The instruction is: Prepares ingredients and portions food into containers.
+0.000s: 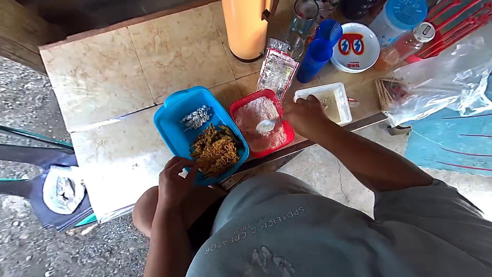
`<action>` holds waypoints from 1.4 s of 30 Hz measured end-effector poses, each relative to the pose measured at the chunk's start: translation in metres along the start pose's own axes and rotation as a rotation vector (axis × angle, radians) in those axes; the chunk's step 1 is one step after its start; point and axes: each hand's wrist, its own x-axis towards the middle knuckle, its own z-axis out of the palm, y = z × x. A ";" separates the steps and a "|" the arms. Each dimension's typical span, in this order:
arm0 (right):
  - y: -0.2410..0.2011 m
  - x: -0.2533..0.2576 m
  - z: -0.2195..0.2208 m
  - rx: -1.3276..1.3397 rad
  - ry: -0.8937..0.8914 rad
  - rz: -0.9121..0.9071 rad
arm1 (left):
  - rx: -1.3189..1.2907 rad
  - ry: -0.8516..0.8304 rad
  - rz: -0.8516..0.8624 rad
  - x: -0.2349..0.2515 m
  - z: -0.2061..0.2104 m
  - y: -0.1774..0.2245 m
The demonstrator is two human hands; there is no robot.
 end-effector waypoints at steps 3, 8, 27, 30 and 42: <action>0.001 0.007 -0.009 -0.054 0.068 0.041 | -0.007 0.003 -0.003 -0.001 -0.001 -0.002; 0.004 0.013 0.000 0.032 0.124 0.094 | -0.021 0.004 0.010 -0.001 -0.002 -0.004; -0.046 0.026 0.060 -0.052 -0.059 -0.070 | -0.041 0.007 0.008 -0.003 -0.002 -0.006; -0.045 0.028 0.065 -0.036 -0.048 -0.050 | -0.040 -0.014 0.022 -0.002 -0.004 -0.007; -0.042 0.036 0.071 -0.089 -0.066 -0.008 | -0.064 -0.016 0.016 -0.002 -0.003 -0.010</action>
